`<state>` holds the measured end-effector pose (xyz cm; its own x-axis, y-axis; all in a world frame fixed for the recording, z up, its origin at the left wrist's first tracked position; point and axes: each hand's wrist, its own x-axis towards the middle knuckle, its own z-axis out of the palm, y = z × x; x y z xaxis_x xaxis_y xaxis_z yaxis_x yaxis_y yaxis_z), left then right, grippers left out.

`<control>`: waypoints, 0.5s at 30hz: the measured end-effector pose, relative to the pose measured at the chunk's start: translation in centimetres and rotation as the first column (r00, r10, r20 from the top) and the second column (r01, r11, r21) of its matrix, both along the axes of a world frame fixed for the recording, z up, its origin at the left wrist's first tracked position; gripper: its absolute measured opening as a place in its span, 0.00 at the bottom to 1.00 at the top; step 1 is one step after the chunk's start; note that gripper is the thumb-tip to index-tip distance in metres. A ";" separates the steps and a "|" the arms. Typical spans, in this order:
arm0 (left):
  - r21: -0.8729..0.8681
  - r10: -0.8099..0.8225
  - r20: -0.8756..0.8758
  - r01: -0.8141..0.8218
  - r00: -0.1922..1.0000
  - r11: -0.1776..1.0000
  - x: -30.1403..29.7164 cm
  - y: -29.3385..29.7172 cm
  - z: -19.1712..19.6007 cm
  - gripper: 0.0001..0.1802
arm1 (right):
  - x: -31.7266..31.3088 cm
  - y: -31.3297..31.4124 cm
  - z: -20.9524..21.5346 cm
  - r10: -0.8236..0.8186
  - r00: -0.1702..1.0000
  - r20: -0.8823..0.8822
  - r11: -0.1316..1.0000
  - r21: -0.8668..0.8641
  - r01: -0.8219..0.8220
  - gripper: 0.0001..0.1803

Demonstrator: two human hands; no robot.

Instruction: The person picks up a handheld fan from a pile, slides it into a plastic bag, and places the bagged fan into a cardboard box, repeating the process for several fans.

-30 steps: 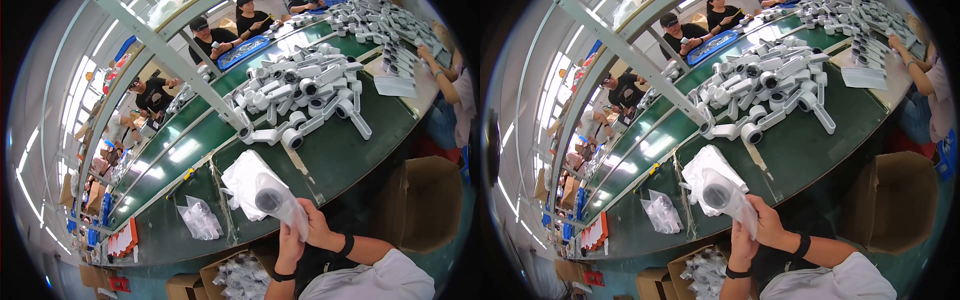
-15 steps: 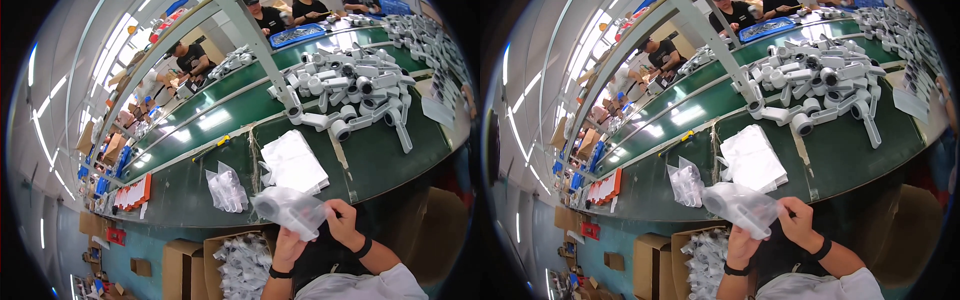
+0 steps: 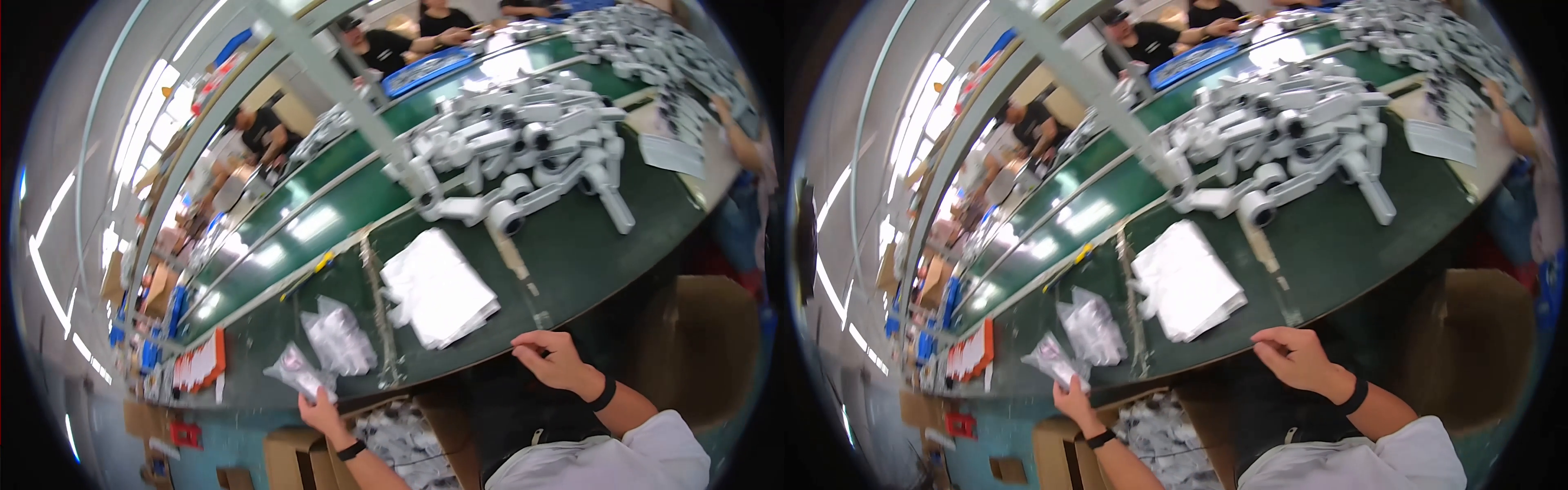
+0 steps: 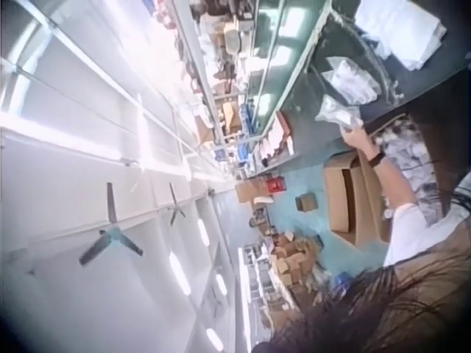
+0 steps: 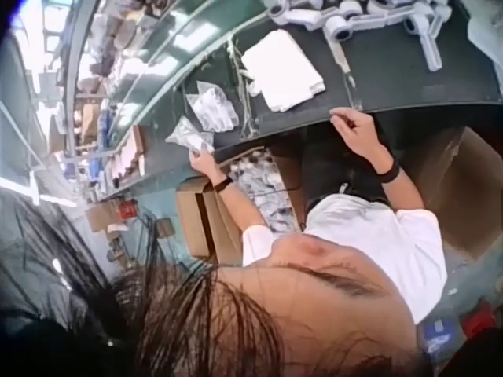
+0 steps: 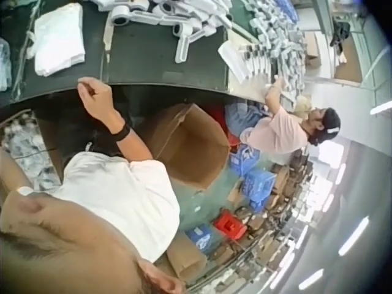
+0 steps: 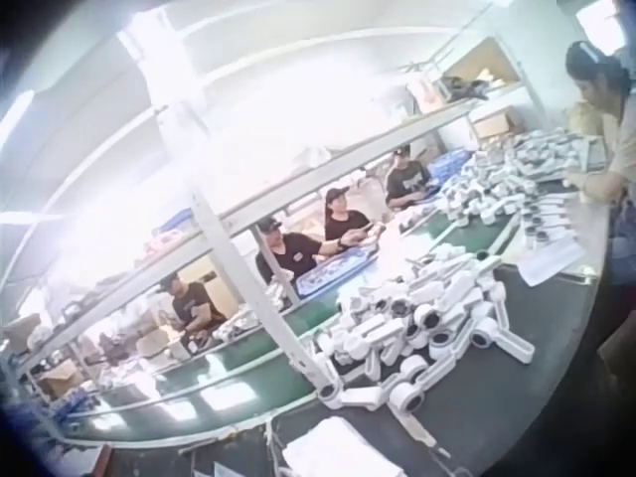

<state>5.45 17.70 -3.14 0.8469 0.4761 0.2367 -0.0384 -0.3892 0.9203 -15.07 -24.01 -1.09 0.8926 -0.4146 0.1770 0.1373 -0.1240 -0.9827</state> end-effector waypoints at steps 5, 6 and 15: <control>0.382 0.194 0.030 -0.191 0.981 0.904 3.1 -0.4 -2.4 0.30 | -1.4 -4.6 1.3 -0.204 0.978 0.043 0.973 -0.097 0.207 0.08; 0.382 0.160 0.024 -0.157 0.987 0.911 2.7 -1.9 -1.3 0.30 | -1.6 -6.4 1.7 -0.317 0.945 0.073 0.925 -0.196 0.326 0.08; 0.718 -0.087 0.463 -0.315 0.882 0.620 0.8 -7.6 3.6 0.21 | 0.5 -21.7 0.6 -0.813 0.551 -0.187 0.502 -0.705 0.501 0.28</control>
<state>6.24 10.11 0.44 0.5144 0.0372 0.8568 -0.2326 -0.9556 0.1811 -14.62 -45.74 -0.45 0.4024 -0.8817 0.2463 -0.6420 -0.4636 -0.6107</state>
